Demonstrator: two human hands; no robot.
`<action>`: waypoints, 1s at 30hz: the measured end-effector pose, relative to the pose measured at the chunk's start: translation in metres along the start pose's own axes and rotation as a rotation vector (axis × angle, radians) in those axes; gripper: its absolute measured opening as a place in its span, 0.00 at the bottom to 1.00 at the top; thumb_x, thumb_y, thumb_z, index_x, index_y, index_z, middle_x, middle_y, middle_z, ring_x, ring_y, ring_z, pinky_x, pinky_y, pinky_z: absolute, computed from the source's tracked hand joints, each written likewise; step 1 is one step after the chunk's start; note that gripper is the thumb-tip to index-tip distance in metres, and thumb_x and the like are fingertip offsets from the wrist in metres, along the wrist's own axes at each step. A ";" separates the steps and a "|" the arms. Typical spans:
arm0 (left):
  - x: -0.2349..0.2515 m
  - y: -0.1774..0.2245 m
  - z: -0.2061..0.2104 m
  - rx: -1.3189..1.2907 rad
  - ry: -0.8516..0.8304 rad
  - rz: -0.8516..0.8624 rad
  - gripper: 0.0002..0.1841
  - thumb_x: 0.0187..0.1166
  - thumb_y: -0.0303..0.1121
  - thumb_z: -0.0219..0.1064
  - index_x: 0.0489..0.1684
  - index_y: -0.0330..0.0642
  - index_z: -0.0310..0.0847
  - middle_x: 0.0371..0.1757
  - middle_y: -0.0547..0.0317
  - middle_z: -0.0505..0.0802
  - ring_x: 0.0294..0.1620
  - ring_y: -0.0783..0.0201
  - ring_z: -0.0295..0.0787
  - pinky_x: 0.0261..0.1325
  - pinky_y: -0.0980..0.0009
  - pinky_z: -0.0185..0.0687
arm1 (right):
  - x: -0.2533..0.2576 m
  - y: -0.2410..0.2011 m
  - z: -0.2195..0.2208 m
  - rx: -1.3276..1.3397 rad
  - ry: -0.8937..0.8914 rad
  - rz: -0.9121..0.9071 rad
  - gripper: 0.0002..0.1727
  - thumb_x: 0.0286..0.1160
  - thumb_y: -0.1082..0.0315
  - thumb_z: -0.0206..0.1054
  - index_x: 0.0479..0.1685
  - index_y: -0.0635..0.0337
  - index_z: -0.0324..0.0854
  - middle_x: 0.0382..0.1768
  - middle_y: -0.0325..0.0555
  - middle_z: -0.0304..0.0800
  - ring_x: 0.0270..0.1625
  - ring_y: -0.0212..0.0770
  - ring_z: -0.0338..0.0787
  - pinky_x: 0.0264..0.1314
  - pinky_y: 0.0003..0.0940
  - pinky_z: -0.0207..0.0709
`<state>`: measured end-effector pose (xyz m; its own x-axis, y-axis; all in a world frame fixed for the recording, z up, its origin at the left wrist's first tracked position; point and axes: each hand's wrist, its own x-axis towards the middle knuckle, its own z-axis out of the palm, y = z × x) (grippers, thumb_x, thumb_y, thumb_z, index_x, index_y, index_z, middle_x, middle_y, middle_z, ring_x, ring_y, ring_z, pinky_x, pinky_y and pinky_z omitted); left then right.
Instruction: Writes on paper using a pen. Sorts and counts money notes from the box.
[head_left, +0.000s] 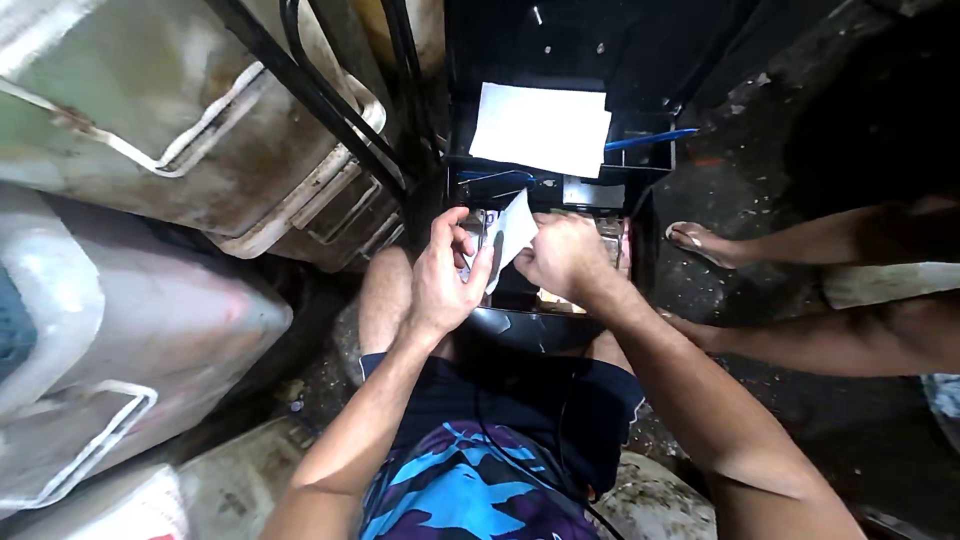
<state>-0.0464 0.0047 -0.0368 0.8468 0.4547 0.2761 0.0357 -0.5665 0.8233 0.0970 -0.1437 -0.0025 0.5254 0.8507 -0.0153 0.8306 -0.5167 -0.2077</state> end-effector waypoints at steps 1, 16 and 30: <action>-0.001 0.001 -0.002 -0.029 0.001 0.007 0.30 0.82 0.43 0.66 0.82 0.44 0.64 0.39 0.61 0.86 0.30 0.67 0.81 0.27 0.72 0.80 | -0.003 0.001 -0.009 0.040 0.021 0.020 0.11 0.70 0.61 0.71 0.40 0.59 0.89 0.43 0.52 0.93 0.49 0.57 0.93 0.52 0.61 0.83; -0.003 0.049 0.006 -1.235 -0.639 -0.365 0.39 0.86 0.67 0.47 0.70 0.36 0.78 0.64 0.42 0.91 0.60 0.50 0.93 0.65 0.52 0.89 | -0.097 -0.011 -0.033 0.281 0.712 -0.088 0.10 0.67 0.62 0.75 0.45 0.52 0.91 0.53 0.44 0.94 0.57 0.46 0.89 0.59 0.51 0.79; 0.043 0.096 -0.015 -0.476 -0.400 0.126 0.21 0.90 0.31 0.53 0.80 0.39 0.75 0.87 0.57 0.73 0.71 0.62 0.85 0.69 0.62 0.88 | -0.091 -0.014 -0.010 1.350 0.413 -0.105 0.43 0.72 0.62 0.77 0.88 0.60 0.61 0.66 0.55 0.87 0.65 0.52 0.89 0.67 0.52 0.87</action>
<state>-0.0148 -0.0199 0.0614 0.9652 0.0608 0.2545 -0.2392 -0.1890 0.9524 0.0397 -0.2151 0.0112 0.6837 0.6686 0.2925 0.1794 0.2345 -0.9554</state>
